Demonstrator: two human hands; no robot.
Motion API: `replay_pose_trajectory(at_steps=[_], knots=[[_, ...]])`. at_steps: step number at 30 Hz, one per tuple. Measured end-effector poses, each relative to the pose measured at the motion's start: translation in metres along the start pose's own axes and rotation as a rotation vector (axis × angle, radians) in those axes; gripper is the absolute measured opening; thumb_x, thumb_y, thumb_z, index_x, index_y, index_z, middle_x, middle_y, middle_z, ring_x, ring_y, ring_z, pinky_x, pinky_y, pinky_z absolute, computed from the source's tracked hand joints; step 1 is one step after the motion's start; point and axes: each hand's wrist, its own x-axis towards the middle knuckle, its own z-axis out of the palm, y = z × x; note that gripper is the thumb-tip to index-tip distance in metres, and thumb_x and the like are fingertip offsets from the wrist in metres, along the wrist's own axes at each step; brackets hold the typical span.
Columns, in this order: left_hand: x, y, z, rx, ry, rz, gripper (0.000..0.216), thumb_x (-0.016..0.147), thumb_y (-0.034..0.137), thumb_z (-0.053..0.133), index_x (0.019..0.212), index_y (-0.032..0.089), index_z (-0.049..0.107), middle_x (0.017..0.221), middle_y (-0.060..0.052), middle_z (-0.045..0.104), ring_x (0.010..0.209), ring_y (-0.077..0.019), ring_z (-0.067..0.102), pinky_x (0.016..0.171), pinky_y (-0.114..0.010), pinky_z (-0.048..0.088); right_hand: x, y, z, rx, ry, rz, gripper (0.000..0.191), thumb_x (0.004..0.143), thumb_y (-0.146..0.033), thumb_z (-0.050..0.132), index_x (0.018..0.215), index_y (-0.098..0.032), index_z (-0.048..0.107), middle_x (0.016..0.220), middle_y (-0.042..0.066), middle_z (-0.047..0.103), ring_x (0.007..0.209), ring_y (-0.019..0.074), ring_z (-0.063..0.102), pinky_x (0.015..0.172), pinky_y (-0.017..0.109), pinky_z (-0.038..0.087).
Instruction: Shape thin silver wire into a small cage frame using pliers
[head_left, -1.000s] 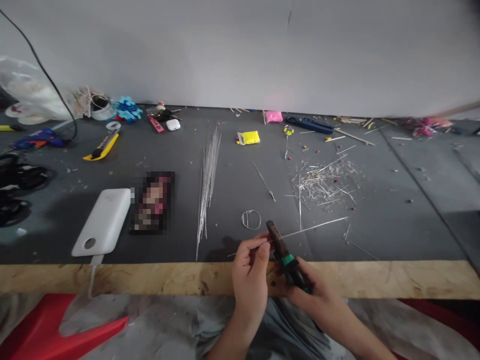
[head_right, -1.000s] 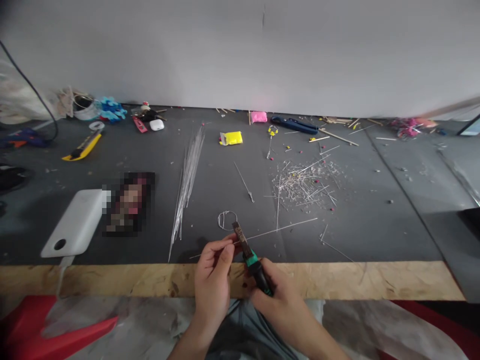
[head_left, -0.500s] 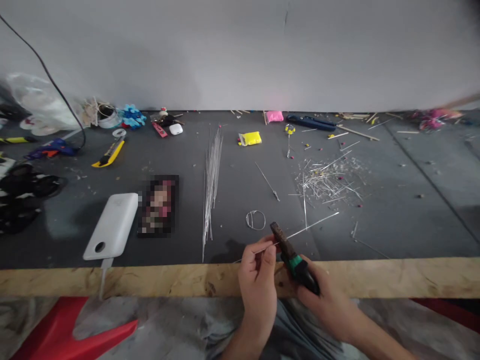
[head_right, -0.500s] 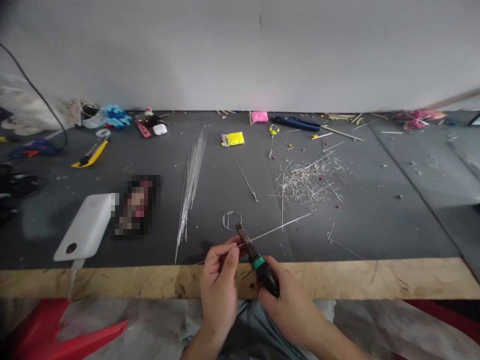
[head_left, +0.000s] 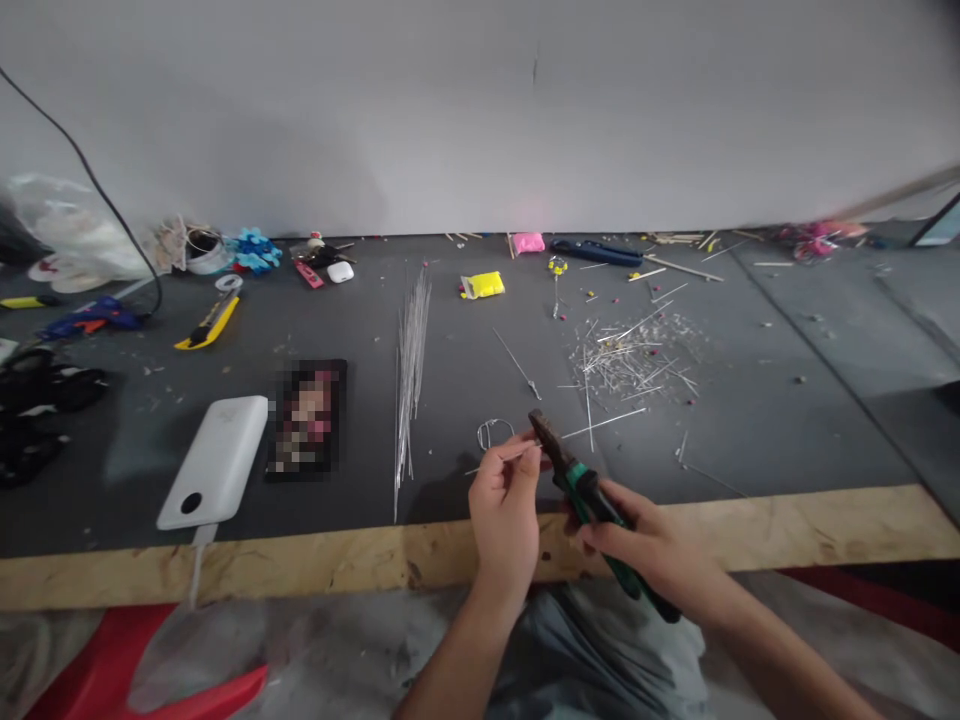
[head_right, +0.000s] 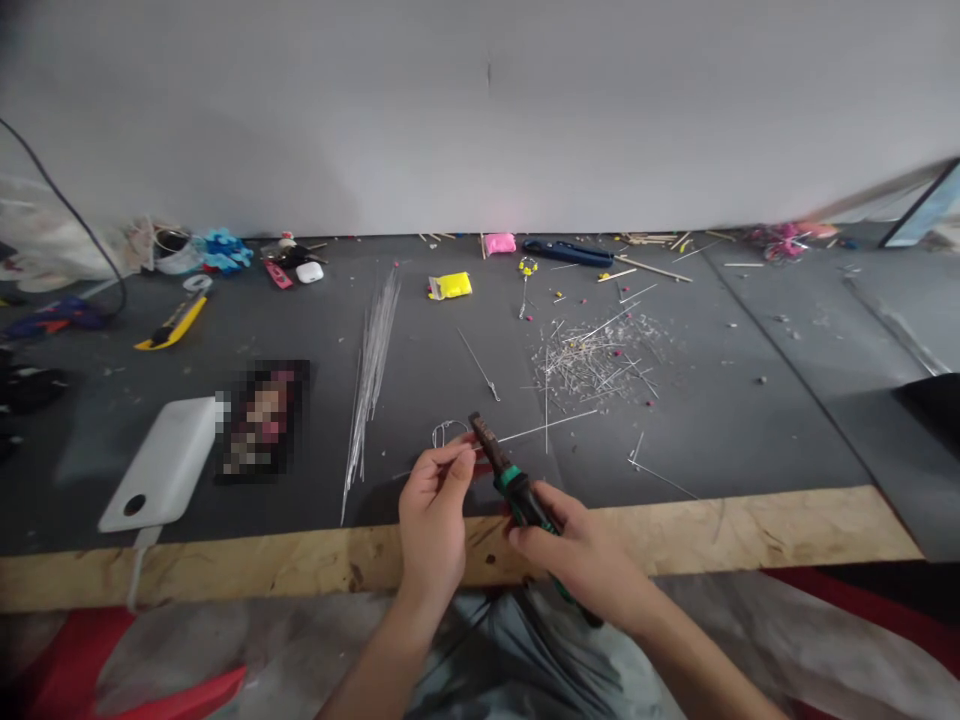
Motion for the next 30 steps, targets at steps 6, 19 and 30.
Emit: replay_pose_trajectory(at_steps=[6, 19, 30], knots=[[0.013, 0.009, 0.009, -0.144, 0.070, 0.067, 0.013, 0.082, 0.029, 0.068, 0.081, 0.016, 0.065, 0.086, -0.003, 0.071, 0.081, -0.0139, 0.066, 0.079, -0.030, 0.052, -0.007, 0.006, -0.028, 0.105, 0.056, 0.018, 0.034, 0.073, -0.031, 0.067, 0.105, -0.020, 0.069, 0.100, 0.006, 0.070, 0.102, 0.0284, 0.060, 0.091, 0.037, 0.043], [-0.007, 0.016, -0.005, -0.323, 0.054, 0.016, 0.014, 0.077, 0.023, 0.073, 0.082, 0.013, 0.064, 0.084, -0.004, 0.069, 0.078, -0.0136, 0.066, 0.073, -0.029, 0.054, 0.014, 0.021, -0.130, -0.799, 0.531, -0.158, 0.022, 0.071, -0.038, 0.054, 0.057, -0.022, 0.054, 0.059, 0.001, 0.052, 0.062, 0.0202, 0.052, 0.055, 0.030, 0.037], [-0.049, 0.010, 0.013, -0.291, -0.011, -0.021, 0.015, 0.076, 0.024, 0.073, 0.082, 0.014, 0.064, 0.085, -0.004, 0.071, 0.076, -0.0136, 0.066, 0.070, -0.028, 0.054, 0.008, 0.032, -0.115, -0.641, 0.604, -0.340, 0.027, 0.073, -0.038, 0.060, 0.095, -0.023, 0.066, 0.116, 0.009, 0.061, 0.107, 0.0286, 0.056, 0.091, 0.043, 0.042]])
